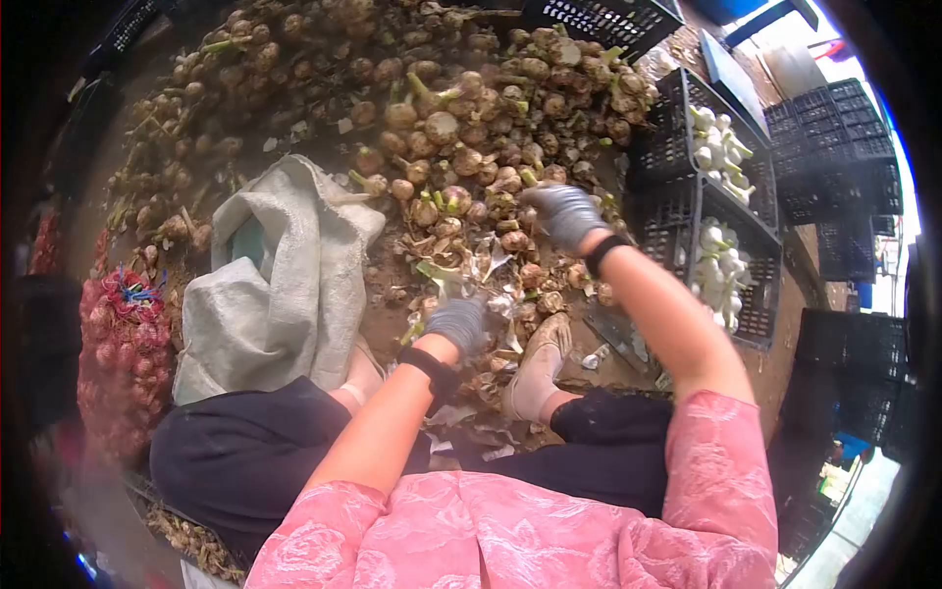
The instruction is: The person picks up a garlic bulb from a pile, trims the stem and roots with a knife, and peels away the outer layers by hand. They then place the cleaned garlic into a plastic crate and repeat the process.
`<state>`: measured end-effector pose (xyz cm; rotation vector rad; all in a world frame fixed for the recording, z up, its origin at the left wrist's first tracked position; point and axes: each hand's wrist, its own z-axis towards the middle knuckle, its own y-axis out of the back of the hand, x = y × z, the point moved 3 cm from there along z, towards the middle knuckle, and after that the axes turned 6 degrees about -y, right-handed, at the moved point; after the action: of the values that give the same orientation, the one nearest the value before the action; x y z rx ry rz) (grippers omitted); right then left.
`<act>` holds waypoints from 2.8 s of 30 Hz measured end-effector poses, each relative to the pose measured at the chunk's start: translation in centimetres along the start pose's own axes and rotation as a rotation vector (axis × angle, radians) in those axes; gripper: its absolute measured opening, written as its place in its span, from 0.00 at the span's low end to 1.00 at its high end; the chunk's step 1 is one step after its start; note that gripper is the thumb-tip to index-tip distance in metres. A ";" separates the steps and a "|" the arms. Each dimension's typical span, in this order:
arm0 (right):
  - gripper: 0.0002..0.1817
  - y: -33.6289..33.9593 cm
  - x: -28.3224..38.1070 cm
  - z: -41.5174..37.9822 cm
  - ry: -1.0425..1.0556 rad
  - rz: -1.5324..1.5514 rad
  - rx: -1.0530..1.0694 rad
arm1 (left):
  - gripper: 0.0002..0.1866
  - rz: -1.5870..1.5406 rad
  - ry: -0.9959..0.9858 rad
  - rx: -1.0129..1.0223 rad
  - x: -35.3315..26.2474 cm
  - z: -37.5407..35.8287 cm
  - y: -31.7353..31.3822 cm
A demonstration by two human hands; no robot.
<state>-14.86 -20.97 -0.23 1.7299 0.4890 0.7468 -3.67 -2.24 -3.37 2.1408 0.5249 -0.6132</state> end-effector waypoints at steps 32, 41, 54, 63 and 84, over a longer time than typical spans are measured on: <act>0.16 17.9 15.0 -13.6 -0.210 1.104 -0.243 | 0.36 -1.716 -0.991 -0.468 -11.1 -9.9 10.5; 0.13 19.2 14.5 -14.2 -0.075 1.138 -0.036 | 0.28 -1.584 -0.856 -0.434 -9.8 -11.9 11.6; 0.24 20.5 15.4 -14.3 -0.127 1.020 -0.138 | 0.36 -1.606 -0.908 -0.381 -11.0 -12.0 11.4; 0.18 20.7 15.1 -13.7 0.044 0.991 -0.138 | 0.36 -1.626 -0.825 -0.450 -10.8 -12.6 11.6; 0.12 19.5 14.7 -13.1 -0.013 0.993 -0.100 | 0.30 -1.498 -0.871 -0.475 -10.2 -10.6 11.4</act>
<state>-14.59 -7.61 24.01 1.8365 -0.4757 1.4091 -2.79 -1.74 15.25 0.5591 1.4974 -1.8142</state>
